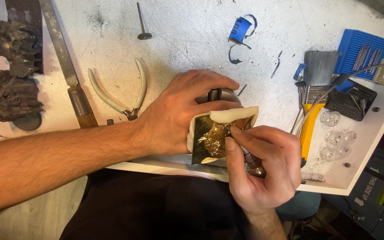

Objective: Engraving a decorative pattern onto a small metal plate using a hand-held engraving tool at a specialized workbench.

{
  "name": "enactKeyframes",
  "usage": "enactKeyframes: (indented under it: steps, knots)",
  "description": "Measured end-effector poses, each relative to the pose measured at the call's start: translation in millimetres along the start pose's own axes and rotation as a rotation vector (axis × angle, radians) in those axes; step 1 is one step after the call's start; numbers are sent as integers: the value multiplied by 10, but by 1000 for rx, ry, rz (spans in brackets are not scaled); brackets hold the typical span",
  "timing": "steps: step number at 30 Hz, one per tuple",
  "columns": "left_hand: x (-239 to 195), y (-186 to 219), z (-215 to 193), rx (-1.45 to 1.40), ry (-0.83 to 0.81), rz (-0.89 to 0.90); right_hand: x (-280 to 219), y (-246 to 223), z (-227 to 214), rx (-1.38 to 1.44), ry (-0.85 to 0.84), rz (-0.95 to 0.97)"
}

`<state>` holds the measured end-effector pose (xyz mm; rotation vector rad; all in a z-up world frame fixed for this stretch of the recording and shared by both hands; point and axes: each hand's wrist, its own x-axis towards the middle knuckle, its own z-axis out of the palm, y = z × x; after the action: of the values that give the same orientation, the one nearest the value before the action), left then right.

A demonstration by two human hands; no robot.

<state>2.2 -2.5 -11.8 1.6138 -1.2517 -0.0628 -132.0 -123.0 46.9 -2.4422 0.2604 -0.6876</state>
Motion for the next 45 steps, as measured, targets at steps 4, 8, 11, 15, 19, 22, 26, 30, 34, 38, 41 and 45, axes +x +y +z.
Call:
enactKeyframes:
  steps: [4, 8, 11, 15, 19, 22, 26, 30, 34, 38, 41, 45]
  knots:
    - [3, -43, -33, -95, -29, 19, -11, -28, -45, 11, -2, 62]
    - [-20, -97, -19, -126, -53, 12, -43, -10, -99, 40, 30, 128]
    - [3, -96, -32, -127, -40, 42, -50, 1, -141, 77, 21, 157]
    - [17, -58, -50, -77, -48, 40, -40, -16, -158, 35, 22, 74]
    - [2, -21, -57, -76, -47, -6, 19, -112, -111, -13, -47, -23]
    - [8, -16, -50, -72, -40, -5, 47, -154, -67, -35, -82, -25]
    - [-14, -2, -24, -5, -28, -4, 42, -165, -48, -63, -73, -9]
    - [-33, -8, -16, -11, -28, -22, 32, -147, -47, -74, -69, -5]
    - [-48, -17, -8, -25, -35, -26, 13, -135, -36, -64, -62, 2]
    - [-41, -17, -11, -35, -21, -18, 18, -135, -32, -75, -57, -5]
    - [-44, -19, -16, -26, -41, -19, 24, -135, -27, -74, -59, -6]
    - [-41, -20, -12, -41, -29, -19, 34, -142, -18, -86, -55, -27]
